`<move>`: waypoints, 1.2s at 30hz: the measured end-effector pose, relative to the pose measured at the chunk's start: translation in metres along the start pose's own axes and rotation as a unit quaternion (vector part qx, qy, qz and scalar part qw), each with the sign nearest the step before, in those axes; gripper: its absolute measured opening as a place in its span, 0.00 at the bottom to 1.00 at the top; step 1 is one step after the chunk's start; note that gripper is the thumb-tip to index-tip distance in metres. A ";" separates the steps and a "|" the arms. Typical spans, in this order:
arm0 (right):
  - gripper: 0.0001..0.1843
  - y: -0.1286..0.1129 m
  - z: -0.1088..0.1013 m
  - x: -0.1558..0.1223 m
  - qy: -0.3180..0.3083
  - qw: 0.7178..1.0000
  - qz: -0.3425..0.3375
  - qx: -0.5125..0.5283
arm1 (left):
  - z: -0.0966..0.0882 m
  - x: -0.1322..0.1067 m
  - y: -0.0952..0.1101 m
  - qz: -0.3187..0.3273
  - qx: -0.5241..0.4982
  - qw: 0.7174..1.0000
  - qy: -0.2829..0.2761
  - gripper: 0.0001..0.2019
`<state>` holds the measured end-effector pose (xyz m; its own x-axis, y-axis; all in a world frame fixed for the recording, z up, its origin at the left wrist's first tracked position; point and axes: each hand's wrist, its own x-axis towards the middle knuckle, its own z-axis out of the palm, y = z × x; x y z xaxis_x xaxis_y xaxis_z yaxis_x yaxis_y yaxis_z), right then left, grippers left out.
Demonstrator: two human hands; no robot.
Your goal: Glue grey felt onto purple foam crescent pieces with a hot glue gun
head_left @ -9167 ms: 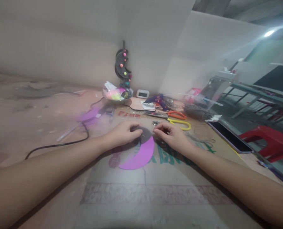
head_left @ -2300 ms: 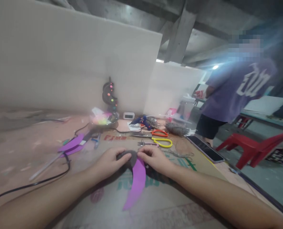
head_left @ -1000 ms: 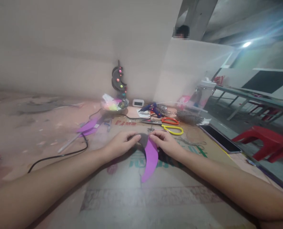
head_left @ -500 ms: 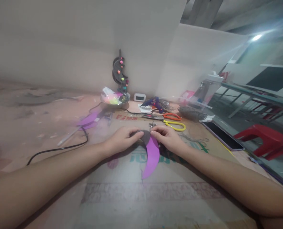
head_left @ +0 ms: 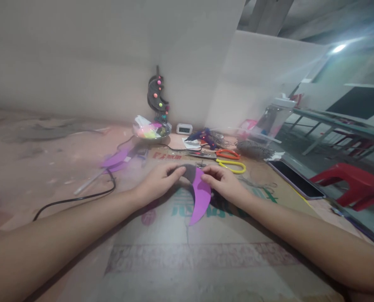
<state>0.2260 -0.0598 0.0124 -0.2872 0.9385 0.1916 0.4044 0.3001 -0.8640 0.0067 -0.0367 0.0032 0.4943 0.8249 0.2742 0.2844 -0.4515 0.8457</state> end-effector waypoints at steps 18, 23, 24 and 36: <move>0.07 0.010 -0.022 -0.004 0.121 0.819 -0.425 -0.366 | 0.001 0.009 -0.012 -0.126 -0.222 0.967 0.010 0.30; 0.06 0.009 -0.027 -0.005 0.129 0.756 -0.468 -0.439 | -0.001 0.012 -0.008 -0.175 -0.218 0.960 0.002 0.30; 0.06 0.009 -0.027 -0.005 0.129 0.752 -0.468 -0.446 | -0.001 0.012 -0.008 -0.181 -0.213 0.960 -0.014 0.30; 0.38 0.023 -0.024 0.011 0.047 0.918 -0.232 -0.320 | -0.004 0.014 -0.014 -0.171 -0.297 0.935 0.091 0.13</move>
<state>0.2530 -0.0388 0.0055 -0.4923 0.6867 0.5349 0.6933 0.6809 -0.2359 0.0064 -0.0178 -0.0034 0.2947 0.9551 -0.0315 -0.1327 0.0735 0.9884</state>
